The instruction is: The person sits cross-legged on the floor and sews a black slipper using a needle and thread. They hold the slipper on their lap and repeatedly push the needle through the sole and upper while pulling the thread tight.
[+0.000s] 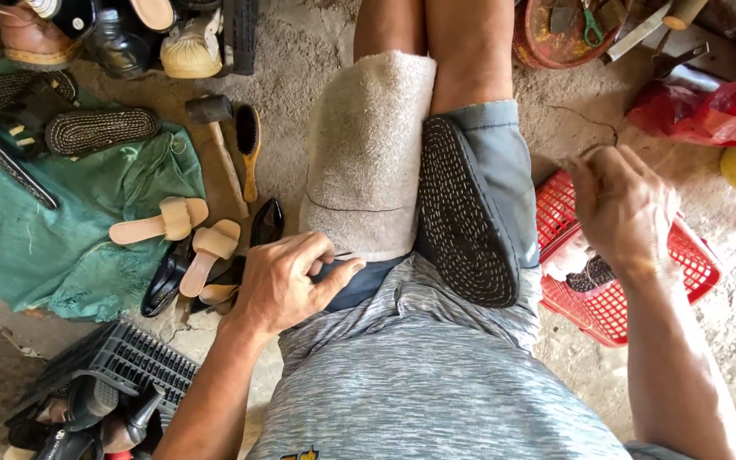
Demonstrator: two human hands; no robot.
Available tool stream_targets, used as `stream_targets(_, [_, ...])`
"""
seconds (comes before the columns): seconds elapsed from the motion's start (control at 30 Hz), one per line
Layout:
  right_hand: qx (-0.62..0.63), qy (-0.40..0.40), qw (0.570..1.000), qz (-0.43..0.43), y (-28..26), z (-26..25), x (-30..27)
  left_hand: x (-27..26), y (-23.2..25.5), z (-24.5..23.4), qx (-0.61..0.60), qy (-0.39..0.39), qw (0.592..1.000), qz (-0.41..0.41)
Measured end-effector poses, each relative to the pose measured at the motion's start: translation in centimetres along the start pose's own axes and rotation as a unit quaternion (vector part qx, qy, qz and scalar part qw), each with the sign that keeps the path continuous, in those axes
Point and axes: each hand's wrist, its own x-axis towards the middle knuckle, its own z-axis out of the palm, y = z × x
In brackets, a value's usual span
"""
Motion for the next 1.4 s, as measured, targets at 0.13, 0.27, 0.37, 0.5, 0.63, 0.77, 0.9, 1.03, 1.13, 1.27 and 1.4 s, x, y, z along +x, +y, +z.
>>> stream_targets(0.13, [0.068, -0.043, 0.996, -0.024, -2.6, -1.2, 0.2, 1.1, 1.3, 0.1, -0.025, -0.006, 1.0, -0.006])
stream_targets(0.27, [0.19, 0.009, 0.982, 0.0, -7.1, -3.6, 0.9, 2.1, 2.7, 0.5, -0.111, 0.021, 0.994, 0.004])
stream_targets(0.37, [0.319, 0.019, 0.946, 0.044, -9.5, -5.4, 0.5, 2.6, 3.4, 1.4, -0.174, 0.034, 0.984, -0.034])
stream_targets(0.5, [0.509, -0.172, 0.83, 0.146, -10.6, -3.3, -2.0, 2.6, 3.8, 3.4, -0.222, 0.03, 0.973, -0.062])
stream_targets(0.63, [0.589, -0.181, 0.77, 0.166, -10.8, -1.5, -2.9, 3.0, 4.9, 4.6, -0.216, 0.019, 0.975, -0.04])
stream_targets(0.77, [0.639, -0.179, 0.728, 0.173, -11.8, -1.2, -3.5, 4.1, 6.4, 5.1, -0.174, 0.028, 0.984, -0.028])
stream_targets(0.9, [0.662, -0.168, 0.712, 0.16, -11.7, -0.9, -3.5, 4.3, 6.6, 5.7, -0.16, 0.027, 0.986, -0.024])
stream_targets(1.03, [0.662, -0.156, 0.716, 0.156, -11.7, -0.4, -3.6, 3.8, 6.8, 5.4, -0.182, 0.026, 0.982, -0.041])
stream_targets(1.13, [0.656, -0.148, 0.725, 0.15, -11.9, -0.3, -3.2, 3.0, 6.3, 4.9, -0.217, 0.011, 0.973, -0.073])
stream_targets(1.27, [0.65, -0.144, 0.733, 0.138, -12.2, -0.3, -2.9, 2.3, 4.8, 4.1, -0.297, -0.026, 0.946, -0.125])
stream_targets(1.4, [0.652, -0.142, 0.732, 0.138, -12.2, -0.1, -2.9, 2.6, 3.4, 3.6, -0.316, -0.009, 0.937, -0.146])
